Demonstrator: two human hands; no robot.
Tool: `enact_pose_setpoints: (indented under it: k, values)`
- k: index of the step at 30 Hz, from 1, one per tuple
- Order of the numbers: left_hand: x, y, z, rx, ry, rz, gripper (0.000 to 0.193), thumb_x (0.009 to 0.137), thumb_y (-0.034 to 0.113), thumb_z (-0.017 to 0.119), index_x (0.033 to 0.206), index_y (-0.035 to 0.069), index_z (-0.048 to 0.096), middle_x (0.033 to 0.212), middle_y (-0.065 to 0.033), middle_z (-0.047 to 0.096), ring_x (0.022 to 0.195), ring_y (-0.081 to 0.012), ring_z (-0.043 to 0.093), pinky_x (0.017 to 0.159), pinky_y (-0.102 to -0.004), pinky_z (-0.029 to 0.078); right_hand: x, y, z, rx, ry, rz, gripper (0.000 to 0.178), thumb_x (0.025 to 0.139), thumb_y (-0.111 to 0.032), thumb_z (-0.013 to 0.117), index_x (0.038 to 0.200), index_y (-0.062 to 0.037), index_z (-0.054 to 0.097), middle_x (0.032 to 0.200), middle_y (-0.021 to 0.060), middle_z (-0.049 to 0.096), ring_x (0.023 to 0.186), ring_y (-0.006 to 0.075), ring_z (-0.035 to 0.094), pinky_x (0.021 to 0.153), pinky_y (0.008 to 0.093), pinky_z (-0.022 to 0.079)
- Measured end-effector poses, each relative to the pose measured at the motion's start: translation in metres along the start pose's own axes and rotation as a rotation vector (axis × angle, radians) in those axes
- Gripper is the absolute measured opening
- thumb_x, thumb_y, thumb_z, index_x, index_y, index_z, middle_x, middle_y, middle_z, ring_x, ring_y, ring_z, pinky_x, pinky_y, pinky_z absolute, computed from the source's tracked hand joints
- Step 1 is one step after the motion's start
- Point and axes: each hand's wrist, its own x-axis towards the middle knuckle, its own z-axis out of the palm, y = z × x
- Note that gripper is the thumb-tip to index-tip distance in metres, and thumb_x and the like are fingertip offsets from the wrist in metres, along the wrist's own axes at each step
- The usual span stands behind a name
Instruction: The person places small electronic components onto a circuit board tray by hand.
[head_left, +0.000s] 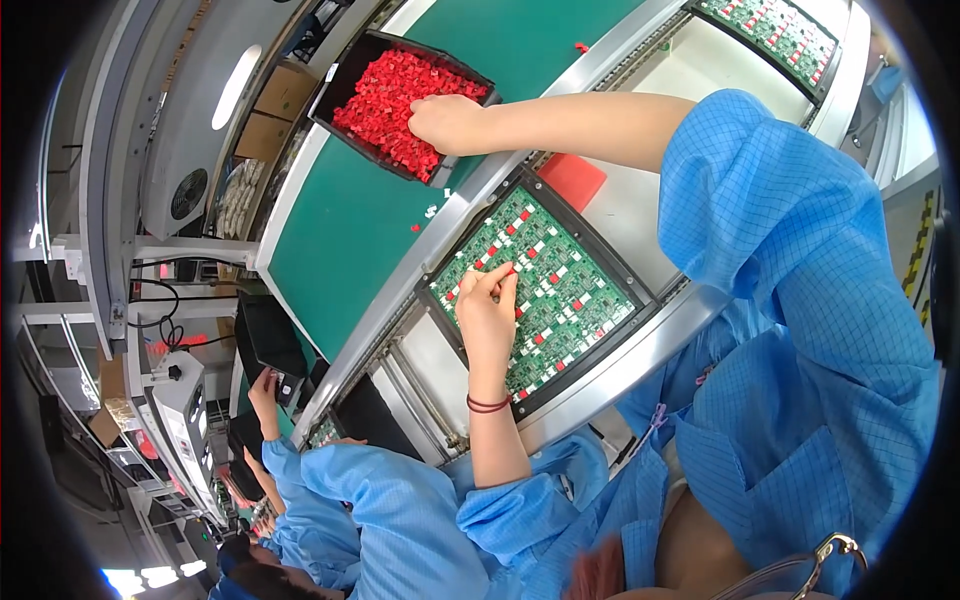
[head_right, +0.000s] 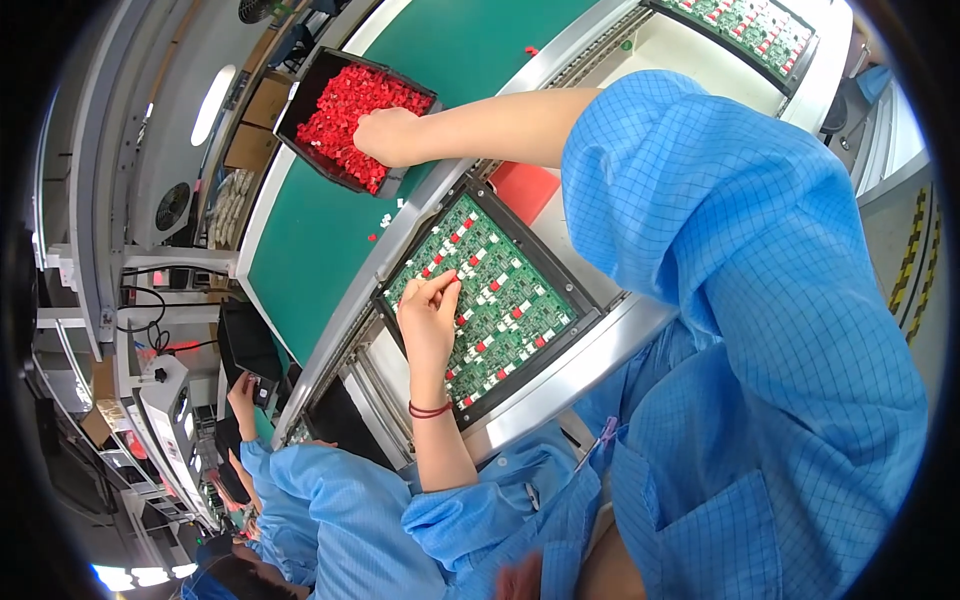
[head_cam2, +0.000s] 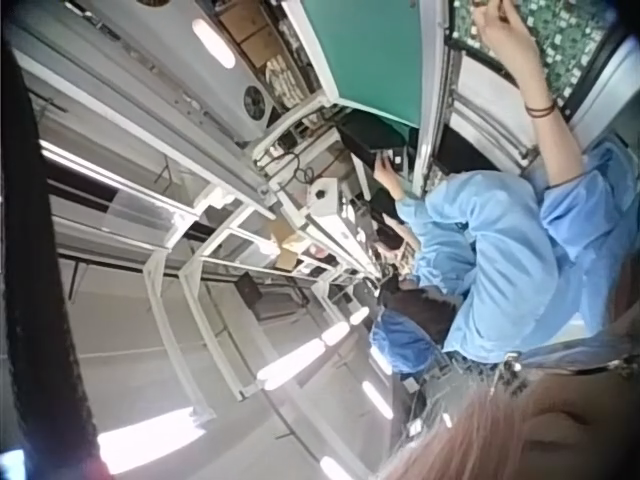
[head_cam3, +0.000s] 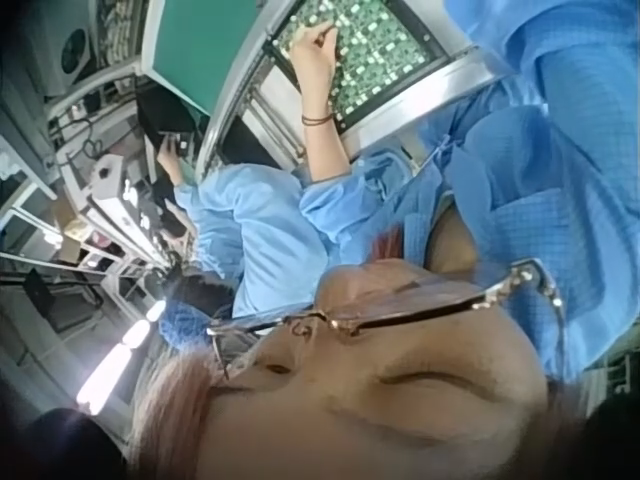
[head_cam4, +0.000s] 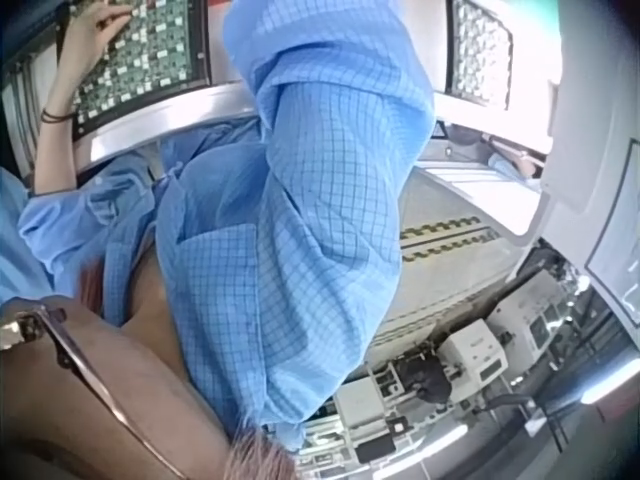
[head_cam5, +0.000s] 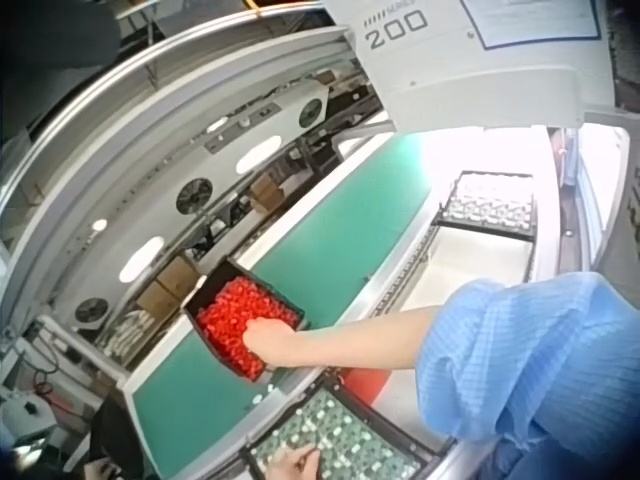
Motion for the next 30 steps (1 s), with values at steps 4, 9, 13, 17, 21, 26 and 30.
enact_pose_setpoints:
  k: [4, 9, 13, 17, 21, 26, 30]
  values:
    - [0.008, 0.002, 0.006, -0.023, -0.026, -0.073, 0.019, 0.073, 0.007, 0.067, 0.091, 0.002, 0.065, 0.063, -0.0012, 0.042, 0.055, -0.0092, 0.039, 0.049, -0.0237, 0.033, -0.006, 0.012, -0.005, 0.027, -0.074, 0.073, 0.013, 0.066, 0.001, 0.056, 0.079, 0.003, 0.059, 0.093, 0.0184, 0.055, 0.088, 0.0328, 0.056, 0.072, 0.0413, 0.048]
    - [0.0, 0.002, -0.003, -0.022, -0.005, -0.103, 0.014, 0.074, 0.007, 0.067, 0.086, 0.002, 0.065, 0.062, -0.0013, 0.043, 0.054, -0.0093, 0.039, 0.049, -0.0241, 0.033, -0.003, -0.007, -0.004, 0.058, 0.069, -0.022, 0.012, 0.069, 0.0, 0.053, 0.08, 0.0025, 0.057, 0.092, 0.0177, 0.054, 0.087, 0.0332, 0.056, 0.071, 0.0422, 0.047]
    - [0.003, 0.005, 0.001, -0.007, -0.011, -0.033, 0.01, 0.075, 0.007, 0.066, 0.083, 0.001, 0.066, 0.06, -0.0024, 0.044, 0.053, -0.0097, 0.04, 0.049, -0.0243, 0.033, -0.009, 0.004, -0.007, 0.093, 0.195, -0.002, 0.016, 0.072, -0.001, 0.05, 0.086, 0.0011, 0.058, 0.091, 0.0152, 0.053, 0.087, 0.0321, 0.055, 0.073, 0.0408, 0.046]
    - [-0.006, 0.006, -0.007, 0.072, -0.024, -0.018, 0.01, 0.078, 0.007, 0.062, 0.086, 0.001, 0.066, 0.061, -0.0053, 0.044, 0.051, -0.0146, 0.042, 0.049, -0.0272, 0.036, -0.009, -0.001, -0.007, 0.233, 0.213, -0.048, 0.018, 0.074, -0.002, 0.049, 0.09, -0.0003, 0.058, 0.091, 0.0128, 0.053, 0.089, 0.0296, 0.054, 0.078, 0.0382, 0.045]
    - [-0.004, 0.005, -0.009, 0.081, -0.068, 0.001, 0.015, 0.081, 0.008, 0.06, 0.094, 0.003, 0.064, 0.061, -0.0029, 0.044, 0.051, -0.0118, 0.042, 0.048, -0.0261, 0.036, -0.027, 0.008, -0.015, 0.28, 0.271, -0.103, 0.016, 0.075, -0.003, 0.05, 0.089, -0.0006, 0.058, 0.092, 0.0118, 0.053, 0.089, 0.0289, 0.054, 0.079, 0.0379, 0.044]
    - [0.006, -0.003, -0.031, -0.911, 0.029, -0.479, 0.026, 0.086, 0.009, 0.052, 0.11, 0.0, 0.051, 0.073, 0.0026, 0.046, 0.06, -0.006, 0.04, 0.051, -0.0177, 0.031, -0.083, 0.007, -0.043, 0.507, 0.275, -0.095, 0.018, 0.074, -0.007, 0.054, 0.09, -0.0004, 0.06, 0.088, 0.0134, 0.057, 0.087, 0.0285, 0.056, 0.077, 0.0373, 0.045]
    - [0.006, -0.019, -0.043, -1.368, 0.183, -0.609, 0.025, 0.086, 0.006, 0.049, 0.11, -0.003, 0.048, 0.087, -0.005, 0.049, 0.069, -0.0086, 0.042, 0.052, -0.0177, 0.033, -0.151, -0.012, -0.054, 1.011, -0.283, 0.331, 0.016, 0.084, -0.017, 0.057, 0.091, -0.0039, 0.06, 0.087, 0.0052, 0.06, 0.072, 0.0145, 0.059, 0.064, 0.028, 0.05]
